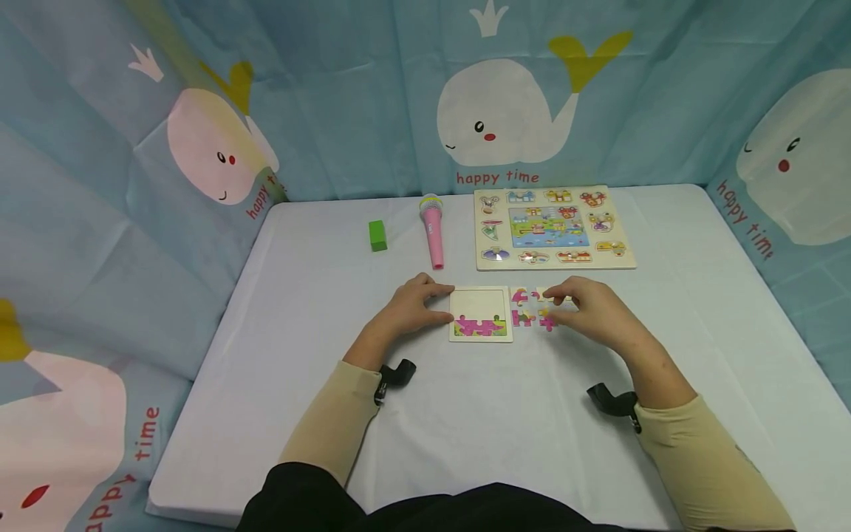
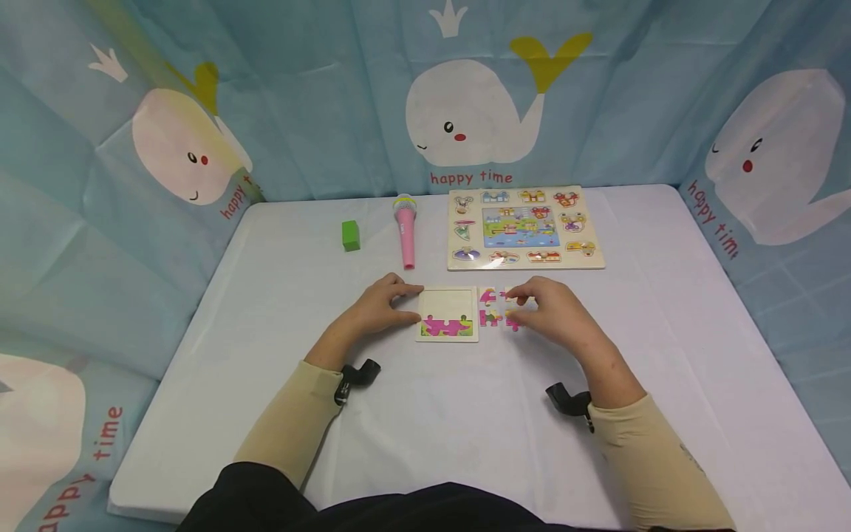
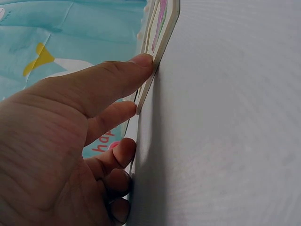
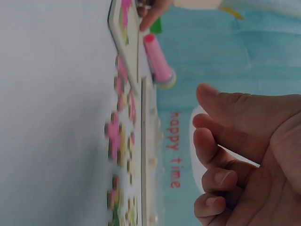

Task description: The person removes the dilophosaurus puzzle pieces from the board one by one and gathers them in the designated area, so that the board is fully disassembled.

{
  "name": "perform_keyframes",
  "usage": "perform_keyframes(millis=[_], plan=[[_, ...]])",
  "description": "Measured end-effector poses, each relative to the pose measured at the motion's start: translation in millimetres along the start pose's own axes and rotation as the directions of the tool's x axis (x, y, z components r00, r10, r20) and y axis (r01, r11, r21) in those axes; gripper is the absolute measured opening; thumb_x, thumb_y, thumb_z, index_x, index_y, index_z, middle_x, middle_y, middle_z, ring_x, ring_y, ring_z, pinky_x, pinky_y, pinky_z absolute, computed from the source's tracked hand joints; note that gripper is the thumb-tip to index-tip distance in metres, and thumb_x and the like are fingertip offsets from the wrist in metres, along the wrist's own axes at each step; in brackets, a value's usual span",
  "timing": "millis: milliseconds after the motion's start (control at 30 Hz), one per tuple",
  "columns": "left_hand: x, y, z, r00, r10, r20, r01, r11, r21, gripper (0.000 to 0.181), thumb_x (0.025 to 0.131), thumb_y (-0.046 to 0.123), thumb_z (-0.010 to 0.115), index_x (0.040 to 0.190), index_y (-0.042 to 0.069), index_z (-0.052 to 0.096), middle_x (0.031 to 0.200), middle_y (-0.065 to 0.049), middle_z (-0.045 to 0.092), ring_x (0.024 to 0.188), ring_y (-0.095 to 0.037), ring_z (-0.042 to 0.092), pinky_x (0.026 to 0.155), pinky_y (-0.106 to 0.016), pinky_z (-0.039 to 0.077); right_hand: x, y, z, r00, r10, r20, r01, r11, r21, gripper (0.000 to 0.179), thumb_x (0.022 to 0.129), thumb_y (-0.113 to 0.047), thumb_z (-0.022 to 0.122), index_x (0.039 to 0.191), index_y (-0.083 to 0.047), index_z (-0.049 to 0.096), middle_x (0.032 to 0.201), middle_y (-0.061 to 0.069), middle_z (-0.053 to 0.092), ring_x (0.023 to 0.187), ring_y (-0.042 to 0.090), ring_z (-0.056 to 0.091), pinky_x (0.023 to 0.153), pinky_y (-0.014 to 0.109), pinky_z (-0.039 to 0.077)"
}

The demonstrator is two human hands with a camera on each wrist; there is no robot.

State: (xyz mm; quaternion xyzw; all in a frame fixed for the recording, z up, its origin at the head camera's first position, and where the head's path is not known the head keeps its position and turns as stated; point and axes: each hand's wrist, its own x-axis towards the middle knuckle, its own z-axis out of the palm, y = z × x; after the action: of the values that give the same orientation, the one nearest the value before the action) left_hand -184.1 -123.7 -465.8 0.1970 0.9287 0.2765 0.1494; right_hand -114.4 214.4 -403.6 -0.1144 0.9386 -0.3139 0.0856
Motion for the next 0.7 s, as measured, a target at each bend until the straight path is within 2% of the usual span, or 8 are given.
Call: perform_keyframes(millis=[200, 367, 600, 700], plan=[[-0.4, 0.8, -1.2, 1.0, 0.003, 0.005, -0.003, 1.0, -0.003, 0.063, 0.086, 0.04, 0.084, 0.143, 0.023, 0.063, 0.11, -0.001, 0.052, 0.099, -0.019, 0.047, 0.079, -0.032, 0.041, 8.8, -16.1, 7.6, 0.997, -0.078, -0.004, 0.078, 0.997, 0.025, 0.036, 0.089, -0.016, 0.08, 0.121, 0.0, 0.073, 0.101, 0.007, 0.066, 0.092, 0.03, 0.052, 0.078, 0.043, 0.042], [-0.4, 1.0, -0.8, 1.0, 0.008, 0.0, -0.008, 1.0, -0.003, 0.063, 0.086, 0.04, 0.084, 0.143, 0.023, 0.064, 0.11, -0.001, 0.053, 0.098, -0.018, 0.047, 0.079, -0.031, 0.041, 17.9, -28.2, 10.1, 0.994, -0.111, 0.018, 0.111, 0.994, 0.021, 0.038, 0.09, -0.017, 0.08, 0.123, -0.001, 0.072, 0.103, 0.008, 0.067, 0.088, 0.028, 0.057, 0.077, 0.043, 0.045], [-0.5, 1.1, -1.5, 1.0, 0.009, 0.003, -0.009, 1.0, 0.001, 0.063, 0.086, 0.04, 0.084, 0.143, 0.023, 0.064, 0.109, -0.002, 0.052, 0.097, -0.019, 0.047, 0.078, -0.032, 0.041, 30.0, -50.7, 17.3, 0.986, -0.16, 0.048, 0.159, 0.987, 0.023, 0.04, 0.088, -0.017, 0.082, 0.123, -0.002, 0.073, 0.104, 0.009, 0.07, 0.095, 0.028, 0.06, 0.081, 0.042, 0.047], [-0.5, 1.3, -1.8, 1.0, 0.008, 0.006, -0.008, 1.0, 0.009, 0.063, 0.086, 0.041, 0.084, 0.143, 0.024, 0.064, 0.11, -0.002, 0.053, 0.097, -0.019, 0.047, 0.078, -0.032, 0.041, 35.5, -59.0, 24.0, 0.981, -0.183, 0.062, 0.181, 0.983, 0.029, 0.04, 0.088, -0.018, 0.082, 0.122, -0.001, 0.073, 0.101, 0.008, 0.069, 0.089, 0.024, 0.06, 0.079, 0.041, 0.047]])
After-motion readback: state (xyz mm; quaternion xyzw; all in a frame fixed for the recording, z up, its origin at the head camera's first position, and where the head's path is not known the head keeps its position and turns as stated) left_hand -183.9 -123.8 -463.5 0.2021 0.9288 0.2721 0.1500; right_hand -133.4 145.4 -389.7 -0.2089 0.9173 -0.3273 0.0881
